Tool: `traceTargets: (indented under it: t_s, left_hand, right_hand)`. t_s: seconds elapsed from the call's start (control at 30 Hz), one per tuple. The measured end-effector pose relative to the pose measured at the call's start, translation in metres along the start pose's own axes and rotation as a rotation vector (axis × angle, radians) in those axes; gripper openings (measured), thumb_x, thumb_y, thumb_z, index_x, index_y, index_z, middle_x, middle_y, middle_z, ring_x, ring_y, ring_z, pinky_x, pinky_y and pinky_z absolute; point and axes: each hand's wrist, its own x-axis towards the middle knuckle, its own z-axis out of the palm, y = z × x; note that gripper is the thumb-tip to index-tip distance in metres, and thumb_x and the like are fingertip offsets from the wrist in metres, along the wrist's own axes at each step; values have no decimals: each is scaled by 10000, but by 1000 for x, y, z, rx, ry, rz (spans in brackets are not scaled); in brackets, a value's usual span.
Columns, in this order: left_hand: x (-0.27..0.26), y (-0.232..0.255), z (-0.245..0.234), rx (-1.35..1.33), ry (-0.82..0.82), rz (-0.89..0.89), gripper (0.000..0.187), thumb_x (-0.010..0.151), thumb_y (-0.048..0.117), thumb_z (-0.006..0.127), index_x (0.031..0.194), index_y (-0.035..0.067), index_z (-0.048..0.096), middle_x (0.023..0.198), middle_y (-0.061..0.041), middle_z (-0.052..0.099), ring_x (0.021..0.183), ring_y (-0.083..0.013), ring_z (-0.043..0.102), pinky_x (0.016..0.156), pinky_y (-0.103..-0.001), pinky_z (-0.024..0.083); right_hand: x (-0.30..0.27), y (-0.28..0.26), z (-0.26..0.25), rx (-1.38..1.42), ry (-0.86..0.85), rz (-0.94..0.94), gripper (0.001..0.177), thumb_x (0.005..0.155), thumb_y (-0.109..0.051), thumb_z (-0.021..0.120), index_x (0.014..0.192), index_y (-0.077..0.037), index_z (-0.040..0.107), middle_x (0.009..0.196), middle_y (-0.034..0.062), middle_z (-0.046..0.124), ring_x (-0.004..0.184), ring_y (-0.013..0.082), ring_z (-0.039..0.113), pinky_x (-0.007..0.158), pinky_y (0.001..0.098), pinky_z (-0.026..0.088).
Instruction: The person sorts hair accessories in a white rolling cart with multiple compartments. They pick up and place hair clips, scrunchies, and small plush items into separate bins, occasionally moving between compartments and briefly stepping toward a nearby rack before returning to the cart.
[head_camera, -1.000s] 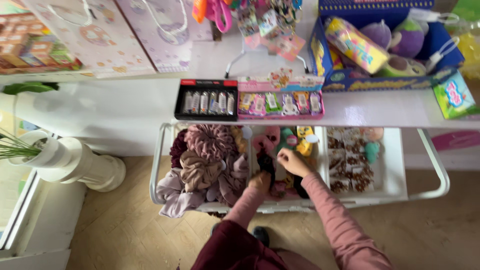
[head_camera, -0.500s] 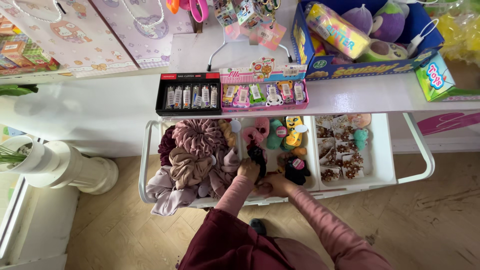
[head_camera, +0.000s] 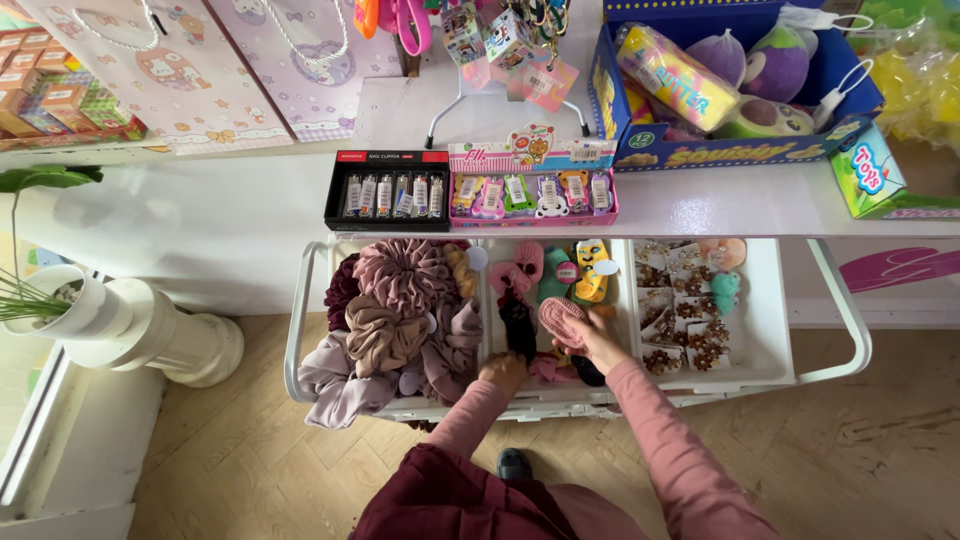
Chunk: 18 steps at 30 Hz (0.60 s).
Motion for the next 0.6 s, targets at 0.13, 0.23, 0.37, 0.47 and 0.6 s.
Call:
traceTargets:
  t_s: [0.13,0.23,0.37,0.47,0.6]
  left_hand:
    - [0,-7,12,11,-9,52,207,931,118,608,1056,78,768,1092,-163,744,1044,-348,713,895,-429,578]
    - [8,-23,9,-276,-62,29,246,940,232,626,1065,55,743,1093,-204,708,1047,-358,690,893,-454,555]
    - [18,-42,3,-246,-100,76,279,931,234,631,1076,11,714,1105,-239,727,1065,-375,700,939,-451,555]
    - [15,-41,4,-334,-115,45,280,935,159,576,1163,21,663,1125,-246,731,1055,-397,700,907,-479,556]
    - [3,-21,7,-409,50,-17,434,951,236,623,1301,2,515,1139,-295,684,1029,-438,698,857,-479,582]
  right_hand:
    - [2,-7,-1,7,39,-17,435,988,-264,613,1352,-37,542,1170,177,718,880,229,734,667,340,643]
    - [7,-3,2,-128,27,-94,457,957,-225,620,1374,-66,521,1188,123,688,912,220,742,632,338,657]
    - [9,7,1,-149,41,-60,442,985,-236,617,1369,-28,546,1189,138,712,884,227,743,580,319,640]
    - [13,12,-5,-129,63,-23,472,991,-252,599,1413,-58,514,1202,170,723,817,271,735,540,312,596]
    - [24,17,-6,-322,128,-152,597,947,-204,652,1477,-91,401,1260,183,676,833,253,731,523,308,581]
